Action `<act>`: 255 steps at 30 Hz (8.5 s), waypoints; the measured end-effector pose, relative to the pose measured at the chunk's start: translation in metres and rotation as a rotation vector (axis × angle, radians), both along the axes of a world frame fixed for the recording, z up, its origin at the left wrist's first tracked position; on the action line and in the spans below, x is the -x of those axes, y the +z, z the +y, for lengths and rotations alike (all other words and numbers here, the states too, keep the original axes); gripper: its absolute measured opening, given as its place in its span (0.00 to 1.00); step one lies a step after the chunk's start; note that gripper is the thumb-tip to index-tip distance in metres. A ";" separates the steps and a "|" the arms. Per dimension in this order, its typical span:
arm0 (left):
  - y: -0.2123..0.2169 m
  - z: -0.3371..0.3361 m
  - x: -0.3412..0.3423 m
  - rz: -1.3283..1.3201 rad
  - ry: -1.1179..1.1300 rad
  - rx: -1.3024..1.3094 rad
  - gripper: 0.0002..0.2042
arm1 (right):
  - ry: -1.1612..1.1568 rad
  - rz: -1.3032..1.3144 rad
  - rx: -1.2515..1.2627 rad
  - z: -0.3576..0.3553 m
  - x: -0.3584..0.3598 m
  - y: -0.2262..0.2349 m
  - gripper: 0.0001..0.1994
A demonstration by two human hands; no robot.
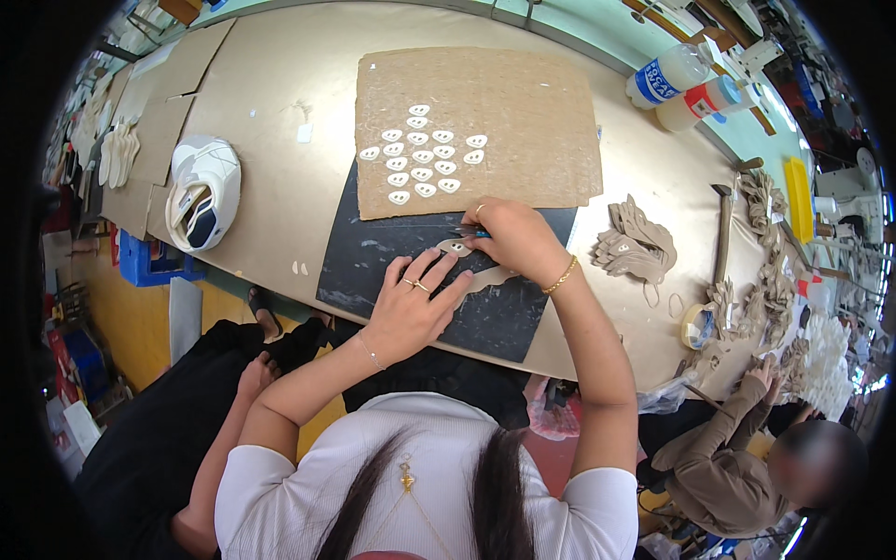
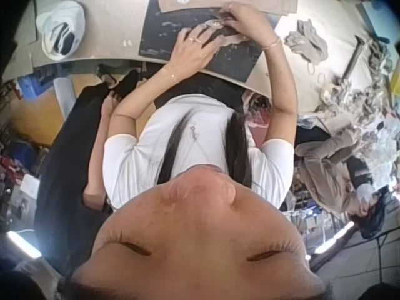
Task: The person places small white circular inserts into beige shoe part cutouts on a workbench. She repeatedly picks up inserts and parts, aligns them, and sets the assembled pieces aside. She also retrieves a stack of white fabric pieces from a nearby table and places them on the workbench.
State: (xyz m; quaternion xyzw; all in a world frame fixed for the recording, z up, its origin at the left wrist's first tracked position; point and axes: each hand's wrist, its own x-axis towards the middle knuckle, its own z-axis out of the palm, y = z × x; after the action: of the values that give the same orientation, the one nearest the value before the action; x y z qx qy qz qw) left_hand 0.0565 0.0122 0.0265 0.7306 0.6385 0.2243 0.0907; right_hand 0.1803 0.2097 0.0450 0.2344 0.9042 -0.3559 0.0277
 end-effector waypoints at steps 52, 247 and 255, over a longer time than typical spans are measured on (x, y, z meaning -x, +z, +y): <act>-0.006 0.001 0.018 -0.109 -0.013 -0.076 0.14 | -0.116 0.275 -0.435 -0.067 -0.027 -0.010 0.23; -0.008 0.009 -0.001 0.028 -0.135 -0.190 0.20 | 0.422 0.078 -0.735 -0.036 -0.033 0.022 0.04; -0.009 0.018 -0.007 0.079 -0.124 -0.189 0.17 | 0.229 0.061 -0.730 -0.045 -0.042 0.021 0.03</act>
State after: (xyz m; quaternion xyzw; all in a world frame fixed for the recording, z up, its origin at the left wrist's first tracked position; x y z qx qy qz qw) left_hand 0.0632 0.0300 0.0177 0.7823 0.5712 0.2483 0.0098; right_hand 0.2221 0.1651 0.0656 0.1156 0.9922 -0.0120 -0.0450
